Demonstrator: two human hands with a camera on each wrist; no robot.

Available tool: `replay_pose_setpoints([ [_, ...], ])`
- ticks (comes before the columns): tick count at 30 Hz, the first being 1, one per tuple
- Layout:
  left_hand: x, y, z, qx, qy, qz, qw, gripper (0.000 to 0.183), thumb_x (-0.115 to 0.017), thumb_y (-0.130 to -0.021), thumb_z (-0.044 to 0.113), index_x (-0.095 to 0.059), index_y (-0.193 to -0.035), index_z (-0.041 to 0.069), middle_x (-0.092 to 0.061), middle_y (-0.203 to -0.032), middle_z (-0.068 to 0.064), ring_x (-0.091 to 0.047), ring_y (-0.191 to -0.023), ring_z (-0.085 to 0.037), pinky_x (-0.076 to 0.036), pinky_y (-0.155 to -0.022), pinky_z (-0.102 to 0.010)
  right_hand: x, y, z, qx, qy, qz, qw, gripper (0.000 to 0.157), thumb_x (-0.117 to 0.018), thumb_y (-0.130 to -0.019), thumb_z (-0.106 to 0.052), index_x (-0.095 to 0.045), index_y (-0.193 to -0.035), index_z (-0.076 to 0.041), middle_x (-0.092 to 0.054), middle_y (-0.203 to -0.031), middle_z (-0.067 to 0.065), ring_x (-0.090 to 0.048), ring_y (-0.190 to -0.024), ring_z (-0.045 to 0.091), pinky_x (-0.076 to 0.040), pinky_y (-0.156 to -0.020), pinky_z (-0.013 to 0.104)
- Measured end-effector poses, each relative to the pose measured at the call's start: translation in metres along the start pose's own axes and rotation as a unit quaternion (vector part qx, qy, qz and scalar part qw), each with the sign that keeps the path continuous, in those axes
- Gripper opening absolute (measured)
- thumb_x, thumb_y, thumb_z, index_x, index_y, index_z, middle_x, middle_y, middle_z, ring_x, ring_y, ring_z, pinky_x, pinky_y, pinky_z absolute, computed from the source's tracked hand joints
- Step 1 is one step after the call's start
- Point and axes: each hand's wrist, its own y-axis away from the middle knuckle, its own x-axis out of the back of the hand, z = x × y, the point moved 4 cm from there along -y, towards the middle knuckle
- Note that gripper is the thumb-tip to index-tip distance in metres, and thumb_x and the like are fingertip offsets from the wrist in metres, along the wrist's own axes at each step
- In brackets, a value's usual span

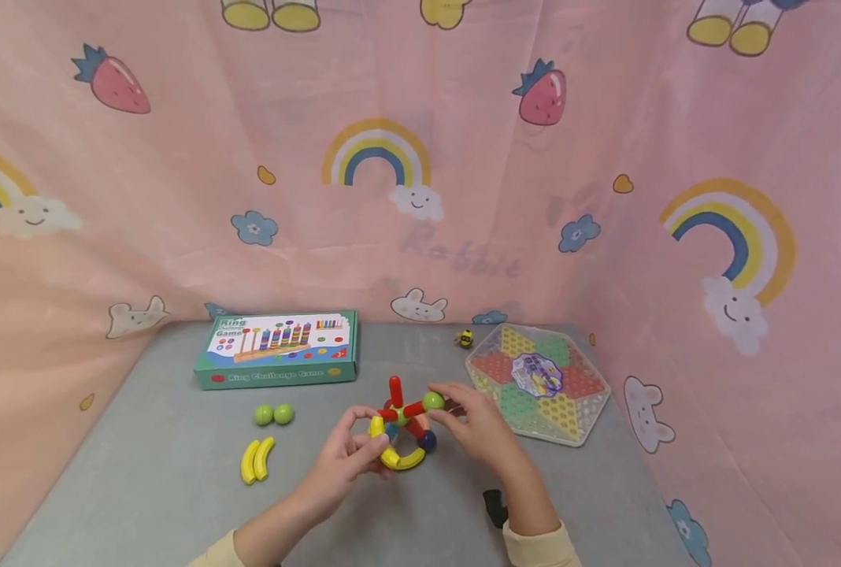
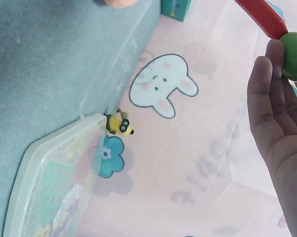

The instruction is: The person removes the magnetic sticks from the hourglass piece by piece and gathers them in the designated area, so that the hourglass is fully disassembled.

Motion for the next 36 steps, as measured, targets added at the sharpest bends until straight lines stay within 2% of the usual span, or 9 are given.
replay_pose_setpoints([
  [2, 0.005, -0.001, 0.003, -0.013, 0.005, 0.004, 0.9999, 0.054, -0.064, -0.100, 0.031, -0.036, -0.137, 0.004, -0.075, -0.100, -0.014, -0.074, -0.083, -0.025, -0.060, -0.085, -0.034, 0.000, 0.001, 0.000, -0.003, 0.002, 0.001, 1.000, 0.039, -0.074, -0.092, -0.018, -0.067, -0.130, -0.011, -0.072, -0.117, 0.004, -0.069, -0.095, 0.016, -0.060, -0.084, 0.036],
  [5, 0.015, -0.003, 0.007, -0.033, -0.008, 0.034, 0.9989, 0.048, -0.064, -0.100, 0.029, -0.041, -0.134, 0.005, -0.075, -0.097, -0.012, -0.074, -0.081, -0.023, -0.060, -0.082, -0.032, -0.001, 0.001, 0.000, -0.002, 0.003, 0.001, 1.000, 0.039, -0.074, -0.092, -0.016, -0.067, -0.129, -0.011, -0.072, -0.115, 0.003, -0.068, -0.093, 0.014, -0.060, -0.083, 0.036],
  [9, 0.029, -0.007, 0.010, -0.065, -0.039, 0.079, 0.9940, 0.043, -0.064, -0.100, 0.029, -0.044, -0.135, 0.014, -0.070, -0.084, -0.007, -0.071, -0.077, -0.023, -0.060, -0.079, -0.031, -0.002, 0.000, 0.001, -0.011, 0.001, -0.007, 1.000, 0.039, -0.073, -0.092, -0.016, -0.067, -0.130, -0.013, -0.071, -0.115, 0.000, -0.066, -0.093, 0.012, -0.060, -0.084, 0.033],
  [13, 0.038, -0.011, 0.011, -0.085, -0.038, 0.094, 0.9911, 0.039, -0.062, -0.101, 0.027, -0.046, -0.136, 0.019, -0.065, -0.080, -0.007, -0.067, -0.079, -0.020, -0.060, -0.080, -0.034, -0.002, -0.001, 0.000, -0.021, -0.010, -0.018, 1.000, 0.039, -0.073, -0.093, -0.016, -0.066, -0.132, -0.014, -0.071, -0.116, 0.000, -0.065, -0.094, 0.012, -0.059, -0.086, 0.035],
  [21, 0.046, -0.011, 0.013, -0.064, -0.023, 0.125, 0.9898, 0.041, -0.061, -0.102, 0.019, -0.054, -0.141, 0.019, -0.068, -0.115, -0.020, -0.072, -0.089, -0.025, -0.061, -0.082, -0.038, -0.001, 0.000, -0.001, -0.028, -0.013, -0.022, 0.999, 0.040, -0.073, -0.093, -0.018, -0.066, -0.132, -0.015, -0.070, -0.123, 0.002, -0.067, -0.098, 0.015, -0.059, -0.088, 0.040],
  [26, 0.051, -0.013, 0.012, -0.055, -0.034, 0.134, 0.9888, 0.041, -0.062, -0.101, 0.016, -0.057, -0.142, 0.019, -0.064, -0.115, -0.021, -0.071, -0.092, -0.023, -0.061, -0.083, -0.042, 0.000, -0.001, -0.002, -0.029, -0.009, -0.024, 0.999, 0.040, -0.073, -0.093, -0.019, -0.066, -0.132, -0.016, -0.071, -0.122, 0.001, -0.067, -0.098, 0.014, -0.059, -0.087, 0.036],
  [30, 0.057, -0.015, 0.009, -0.037, -0.025, 0.126, 0.9911, 0.043, -0.063, -0.100, 0.017, -0.057, -0.143, 0.017, -0.063, -0.113, -0.018, -0.068, -0.086, -0.019, -0.059, -0.087, -0.048, 0.001, -0.001, -0.002, -0.037, -0.009, -0.023, 0.999, 0.040, -0.073, -0.093, -0.018, -0.066, -0.132, -0.016, -0.070, -0.122, 0.001, -0.067, -0.099, 0.015, -0.059, -0.088, 0.035],
  [32, 0.060, -0.017, 0.009, -0.029, -0.016, 0.118, 0.9924, 0.047, -0.065, -0.099, 0.018, -0.054, -0.145, 0.015, -0.060, -0.115, -0.017, -0.067, -0.085, -0.019, -0.059, -0.088, -0.047, 0.001, -0.001, -0.002, -0.042, -0.010, -0.024, 0.999, 0.040, -0.073, -0.093, -0.018, -0.066, -0.132, -0.016, -0.070, -0.123, 0.002, -0.067, -0.099, 0.015, -0.059, -0.088, 0.036],
  [36, 0.063, -0.017, 0.007, -0.013, -0.023, 0.094, 0.9952, 0.058, -0.072, -0.095, 0.018, -0.049, -0.148, 0.012, -0.051, -0.135, -0.019, -0.071, -0.094, -0.026, -0.058, -0.092, -0.042, 0.002, -0.002, -0.002, -0.042, -0.008, -0.026, 0.999, 0.040, -0.073, -0.093, -0.018, -0.066, -0.132, -0.015, -0.071, -0.123, 0.003, -0.068, -0.098, 0.016, -0.059, -0.088, 0.037],
])
